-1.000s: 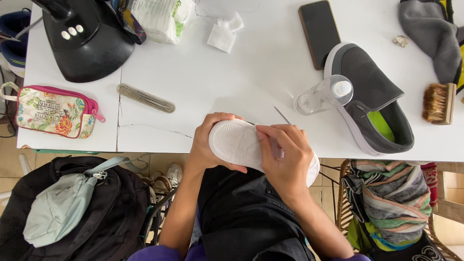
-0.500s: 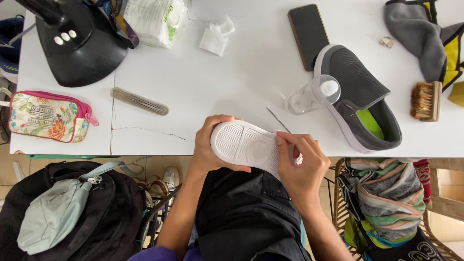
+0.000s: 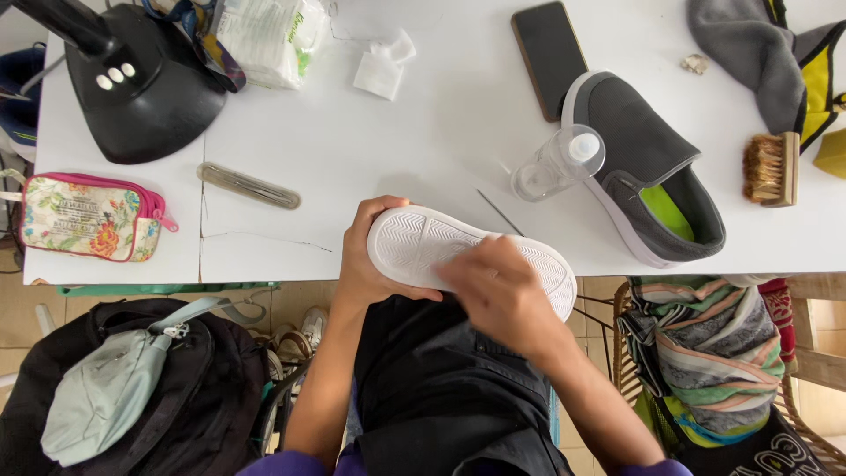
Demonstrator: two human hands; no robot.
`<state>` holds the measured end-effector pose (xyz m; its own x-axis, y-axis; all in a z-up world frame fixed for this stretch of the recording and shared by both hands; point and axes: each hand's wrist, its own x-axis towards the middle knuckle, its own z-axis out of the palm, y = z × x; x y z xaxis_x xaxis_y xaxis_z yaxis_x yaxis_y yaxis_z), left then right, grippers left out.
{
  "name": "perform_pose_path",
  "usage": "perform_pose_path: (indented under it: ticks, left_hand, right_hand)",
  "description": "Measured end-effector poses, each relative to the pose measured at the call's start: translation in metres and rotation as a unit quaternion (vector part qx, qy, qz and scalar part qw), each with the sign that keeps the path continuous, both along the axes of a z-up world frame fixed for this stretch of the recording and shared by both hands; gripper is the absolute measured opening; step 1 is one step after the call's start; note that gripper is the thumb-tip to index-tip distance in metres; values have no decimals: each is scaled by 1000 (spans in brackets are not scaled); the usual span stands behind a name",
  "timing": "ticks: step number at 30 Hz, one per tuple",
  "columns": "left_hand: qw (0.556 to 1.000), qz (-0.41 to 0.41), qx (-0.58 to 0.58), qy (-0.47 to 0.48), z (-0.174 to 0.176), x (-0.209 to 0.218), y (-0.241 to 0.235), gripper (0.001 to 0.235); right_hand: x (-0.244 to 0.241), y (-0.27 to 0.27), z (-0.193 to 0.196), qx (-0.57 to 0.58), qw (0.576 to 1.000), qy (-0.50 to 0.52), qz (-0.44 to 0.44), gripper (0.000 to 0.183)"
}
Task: The person cleans the sole of a gray slip-on shoe using a metal tool to scrape the surface and a wet tissue to wipe it. They then wipe the upper part of the shoe with the tissue.
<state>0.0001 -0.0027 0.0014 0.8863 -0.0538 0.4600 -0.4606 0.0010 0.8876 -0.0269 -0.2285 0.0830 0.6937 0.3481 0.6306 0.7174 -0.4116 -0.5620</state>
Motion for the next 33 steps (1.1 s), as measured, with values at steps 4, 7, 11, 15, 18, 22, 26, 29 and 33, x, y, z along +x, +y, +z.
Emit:
perform_pose_path:
  ticks: [4, 7, 11, 15, 18, 22, 26, 29, 33]
  left_hand:
    - [1000, 9, 26, -6, 6, 1, -1, 120]
    - [1000, 4, 11, 2, -1, 2, 4, 119]
    - [1000, 2, -5, 11, -1, 2, 4, 122]
    - [999, 12, 25, 15, 4, -1, 1, 122]
    - [1000, 20, 14, 6, 1, 1, 7, 123]
    - [1000, 13, 4, 1, 1, 5, 7, 123]
    - [1000, 31, 2, 2, 0, 5, 9, 125]
    - [1000, 29, -6, 0, 1, 4, 12, 122]
    - [999, 26, -21, 8, 6, 5, 12, 118]
  right_hand:
    - [22, -1, -9, 35, 995, 37, -85, 9]
    - [5, 1, -8, -13, 999, 7, -39, 7]
    - [1, -12, 7, 22, 997, 71, 29, 9]
    - [29, -22, 2, 5, 994, 67, -88, 6]
    - [10, -13, -8, -11, 996, 59, -73, 9]
    - [-8, -21, -5, -27, 998, 57, -23, 6]
    - [16, -33, -1, 1, 990, 87, -111, 6]
    - [8, -22, -13, 14, 991, 61, -118, 6]
    - [-25, -22, -21, -23, 997, 35, -59, 8]
